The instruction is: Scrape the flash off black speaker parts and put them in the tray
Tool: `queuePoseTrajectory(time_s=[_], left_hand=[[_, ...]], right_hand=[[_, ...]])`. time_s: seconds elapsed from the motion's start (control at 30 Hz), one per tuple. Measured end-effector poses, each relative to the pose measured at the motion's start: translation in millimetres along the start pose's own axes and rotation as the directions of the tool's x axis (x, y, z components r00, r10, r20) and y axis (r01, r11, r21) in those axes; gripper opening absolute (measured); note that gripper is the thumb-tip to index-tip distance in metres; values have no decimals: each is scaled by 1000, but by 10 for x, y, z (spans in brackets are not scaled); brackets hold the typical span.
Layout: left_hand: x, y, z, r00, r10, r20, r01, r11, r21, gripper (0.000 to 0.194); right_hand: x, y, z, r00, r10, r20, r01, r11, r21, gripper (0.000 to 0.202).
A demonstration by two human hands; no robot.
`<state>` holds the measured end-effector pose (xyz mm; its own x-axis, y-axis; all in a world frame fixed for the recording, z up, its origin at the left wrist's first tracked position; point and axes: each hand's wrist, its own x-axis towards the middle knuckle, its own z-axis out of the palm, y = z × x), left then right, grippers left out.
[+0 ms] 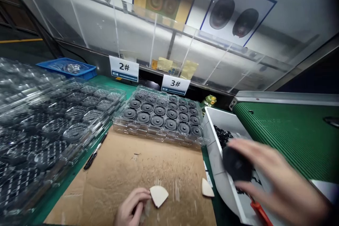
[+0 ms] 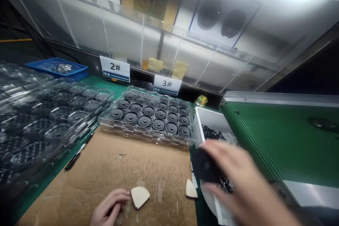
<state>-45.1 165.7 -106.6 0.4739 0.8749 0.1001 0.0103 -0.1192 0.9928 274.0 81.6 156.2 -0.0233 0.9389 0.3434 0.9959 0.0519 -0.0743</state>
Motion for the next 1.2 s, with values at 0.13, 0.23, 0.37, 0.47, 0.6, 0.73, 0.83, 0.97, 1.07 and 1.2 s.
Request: queuePoseTrajectory(time_s=[0.13, 0.23, 0.37, 0.47, 0.6, 0.73, 0.83, 0.97, 1.07, 1.2], left_hand=[[-120, 100, 28, 993, -92, 79, 103, 983, -154, 29], [-340, 201, 56, 975, -157, 158, 217, 827, -518, 61], [-605, 311, 1, 936, -259, 238, 349, 601, -719, 74], [-666, 388, -137, 910, -334, 246, 401, 560, -725, 73], [-676, 539, -341, 880, -410, 242, 449, 544, -709, 76], [-724, 685, -493, 843, -498, 203, 463, 481, -745, 75], [-743, 752, -605, 847, -494, 195, 416, 389, -822, 67], [-719, 761, -747, 867, -458, 197, 362, 304, -881, 54], [-703, 740, -793, 878, -433, 201, 349, 295, -890, 50], [-699, 764, -752, 885, -425, 191, 338, 303, -891, 52]], right_hand=[[-513, -925, 978, 965, -91, 248, -26, 901, 433, 68], [-839, -1362, 1578, 949, 99, 300, -260, 782, 567, 36], [-1013, -1776, 1986, 890, 284, 356, -455, 602, 657, 32], [-950, -2001, 2016, 922, 219, 320, -387, 565, 729, 41], [-779, -2259, 1889, 953, 142, 269, -299, 598, 743, 80], [-651, -2403, 1803, 946, 91, 311, -291, 661, 692, 80], [-616, -2257, 1865, 955, 151, 257, -271, 797, 540, 66], [-660, -1859, 2161, 918, 382, 108, -397, 875, 278, 38], [-685, -1653, 2396, 912, 391, 124, -410, 868, 279, 34], [-608, -1545, 2511, 916, 387, 103, -398, 847, 352, 29]])
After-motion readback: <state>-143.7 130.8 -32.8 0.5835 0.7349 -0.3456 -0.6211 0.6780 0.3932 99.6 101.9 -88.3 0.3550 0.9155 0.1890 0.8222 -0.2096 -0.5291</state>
